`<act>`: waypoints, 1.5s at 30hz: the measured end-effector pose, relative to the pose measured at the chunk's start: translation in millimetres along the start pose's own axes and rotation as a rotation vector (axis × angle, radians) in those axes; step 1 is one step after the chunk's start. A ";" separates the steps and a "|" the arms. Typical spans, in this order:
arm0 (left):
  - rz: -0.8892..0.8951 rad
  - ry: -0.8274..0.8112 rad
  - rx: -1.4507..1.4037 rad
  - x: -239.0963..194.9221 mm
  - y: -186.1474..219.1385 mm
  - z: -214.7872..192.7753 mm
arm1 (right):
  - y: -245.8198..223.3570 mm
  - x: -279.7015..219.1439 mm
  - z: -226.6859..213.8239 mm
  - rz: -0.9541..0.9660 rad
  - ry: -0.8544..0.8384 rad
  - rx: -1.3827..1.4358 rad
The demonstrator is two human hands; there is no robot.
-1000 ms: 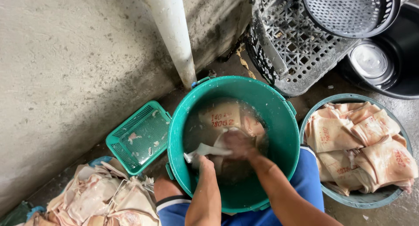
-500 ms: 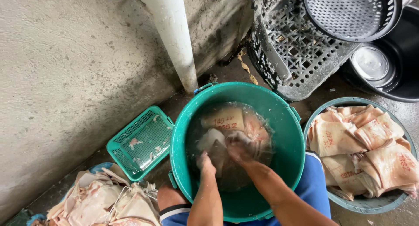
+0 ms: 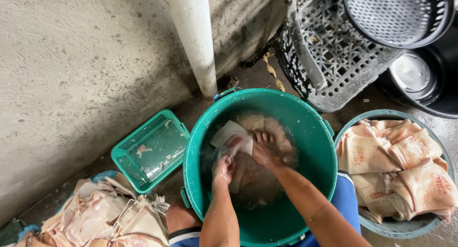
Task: The person washes pieces of animal skin by submerging and rubbing them in a bucket of water.
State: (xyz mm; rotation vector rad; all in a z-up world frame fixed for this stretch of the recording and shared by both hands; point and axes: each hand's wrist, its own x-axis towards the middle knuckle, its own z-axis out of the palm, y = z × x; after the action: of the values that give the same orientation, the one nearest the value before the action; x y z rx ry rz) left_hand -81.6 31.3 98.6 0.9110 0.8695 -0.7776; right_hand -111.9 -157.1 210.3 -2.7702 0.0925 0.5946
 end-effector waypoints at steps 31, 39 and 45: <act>0.033 0.264 0.421 -8.8 -18.5 6.8 | -34.3 11.3 -59.5 -0.006 -0.136 0.277; 0.101 -0.504 -0.421 -48.0 -9.2 33.8 | -90.1 -83.8 -95.5 -0.338 0.300 -0.206; 0.069 0.492 -0.650 -75.0 -31.0 18.6 | -49.7 -53.0 17.6 -0.382 -0.144 -0.090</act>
State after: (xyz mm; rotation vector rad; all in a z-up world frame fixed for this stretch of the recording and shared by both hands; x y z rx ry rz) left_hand -135.2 16.7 160.6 0.5414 1.4077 -0.1671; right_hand -160.8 -104.5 230.7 -2.7114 -0.4938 0.7032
